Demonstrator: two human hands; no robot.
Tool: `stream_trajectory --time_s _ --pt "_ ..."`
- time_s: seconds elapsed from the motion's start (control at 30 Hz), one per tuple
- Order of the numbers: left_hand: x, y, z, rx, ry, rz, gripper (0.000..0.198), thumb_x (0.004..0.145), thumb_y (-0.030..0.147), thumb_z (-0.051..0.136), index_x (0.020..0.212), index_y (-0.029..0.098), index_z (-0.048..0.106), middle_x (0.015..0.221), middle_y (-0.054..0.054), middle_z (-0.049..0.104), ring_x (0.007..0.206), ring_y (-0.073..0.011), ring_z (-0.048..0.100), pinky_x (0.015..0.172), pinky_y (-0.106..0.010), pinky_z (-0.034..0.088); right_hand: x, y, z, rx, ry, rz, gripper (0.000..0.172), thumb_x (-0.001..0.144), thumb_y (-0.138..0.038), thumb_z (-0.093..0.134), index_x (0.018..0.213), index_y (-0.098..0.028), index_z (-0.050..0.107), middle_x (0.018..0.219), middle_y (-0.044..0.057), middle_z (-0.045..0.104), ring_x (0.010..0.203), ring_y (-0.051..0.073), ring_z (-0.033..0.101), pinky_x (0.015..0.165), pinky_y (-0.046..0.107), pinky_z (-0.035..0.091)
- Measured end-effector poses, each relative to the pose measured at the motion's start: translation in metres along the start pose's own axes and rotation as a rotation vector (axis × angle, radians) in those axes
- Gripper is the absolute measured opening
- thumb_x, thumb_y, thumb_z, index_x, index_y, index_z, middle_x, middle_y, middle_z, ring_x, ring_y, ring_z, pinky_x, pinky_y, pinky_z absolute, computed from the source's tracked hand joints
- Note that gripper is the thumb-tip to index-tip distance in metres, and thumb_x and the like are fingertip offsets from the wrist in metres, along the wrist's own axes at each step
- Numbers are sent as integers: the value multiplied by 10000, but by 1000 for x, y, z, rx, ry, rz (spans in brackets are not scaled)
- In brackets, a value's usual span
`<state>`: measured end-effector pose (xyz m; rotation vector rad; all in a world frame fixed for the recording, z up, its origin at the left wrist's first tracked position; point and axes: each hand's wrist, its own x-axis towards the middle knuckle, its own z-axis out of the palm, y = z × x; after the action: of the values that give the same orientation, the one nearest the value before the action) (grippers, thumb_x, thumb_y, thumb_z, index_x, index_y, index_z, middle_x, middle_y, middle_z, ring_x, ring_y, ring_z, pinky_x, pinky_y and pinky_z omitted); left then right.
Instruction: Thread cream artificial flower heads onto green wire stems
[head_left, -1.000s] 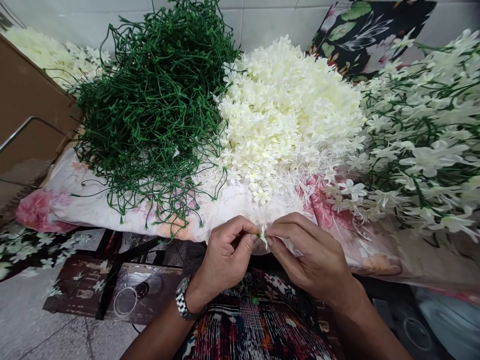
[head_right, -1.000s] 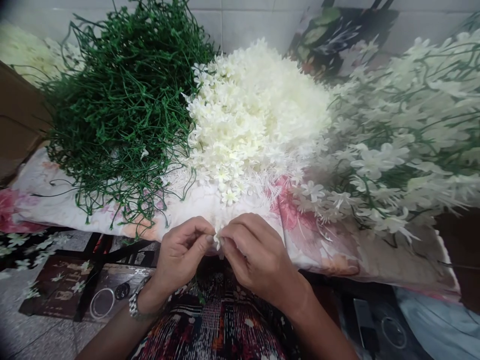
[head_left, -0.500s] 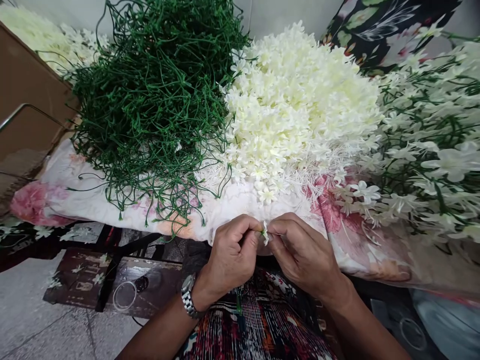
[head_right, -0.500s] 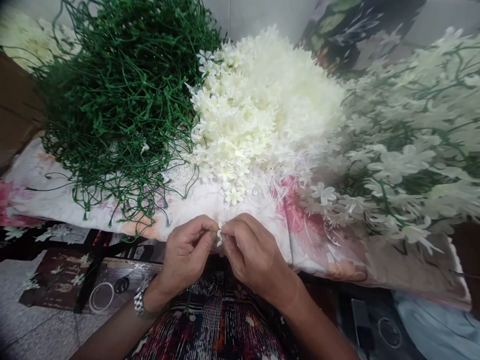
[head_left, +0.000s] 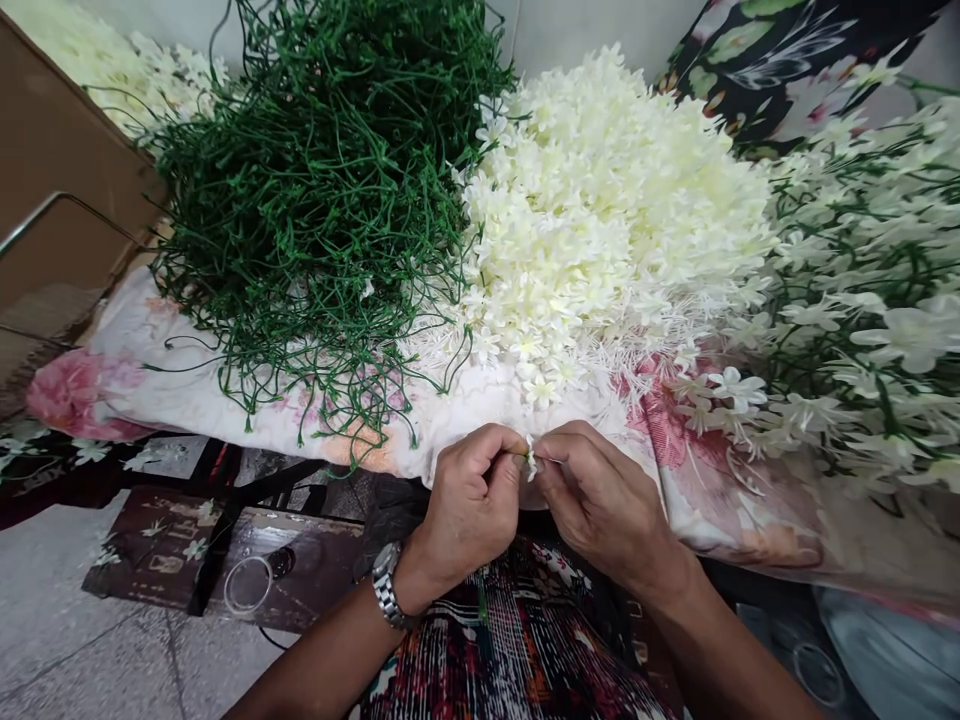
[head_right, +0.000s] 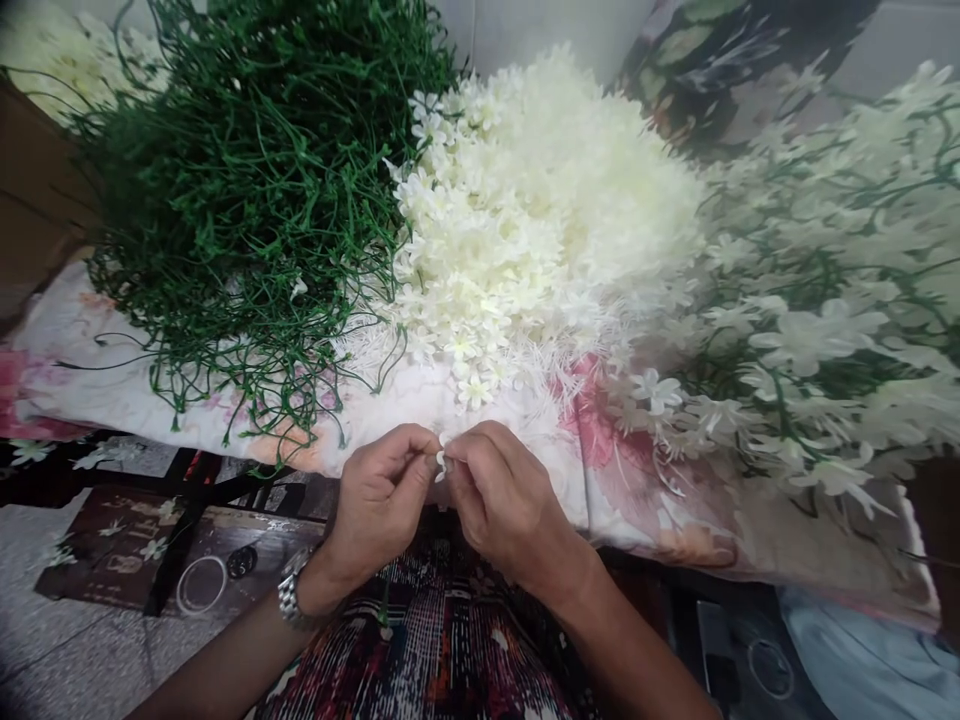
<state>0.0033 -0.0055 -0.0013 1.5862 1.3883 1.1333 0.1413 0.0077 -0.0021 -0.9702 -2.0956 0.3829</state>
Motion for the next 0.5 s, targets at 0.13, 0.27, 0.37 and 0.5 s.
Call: stream_trajectory --time_s 0.13,0.27,0.37,0.5 --pt "1 2 -3 -151 -50 -101 136 770 120 457 663 171 523 539 49 447 475 -77 393 460 -179 360 2 0 -5 17 6 0 128 851 -66 456 871 -180 510 716 23 542 657 119 547 579 238 488" --pt "3 7 -8 -264 -129 -195 105 760 164 470 694 162 551 544 45 455 480 -81 405 449 -176 369 3 -3 -12 -10 24 -16 136 849 -73 458 852 -179 543 713 22 559 684 127 560 604 248 492" --pt "4 10 -10 -257 -187 -189 159 767 187 463 627 158 531 539 35 442 492 -82 393 436 -170 356 3 -6 -15 -56 30 -63 134 845 -67 466 852 -174 546 707 26 568 697 138 552 618 261 489" --pt "3 10 -10 -267 -197 -195 169 778 215 466 628 161 524 545 33 442 496 -86 402 456 -178 382 3 -8 -18 -84 8 -71 143 845 -55 459 853 -174 539 719 33 569 721 147 553 644 273 488"
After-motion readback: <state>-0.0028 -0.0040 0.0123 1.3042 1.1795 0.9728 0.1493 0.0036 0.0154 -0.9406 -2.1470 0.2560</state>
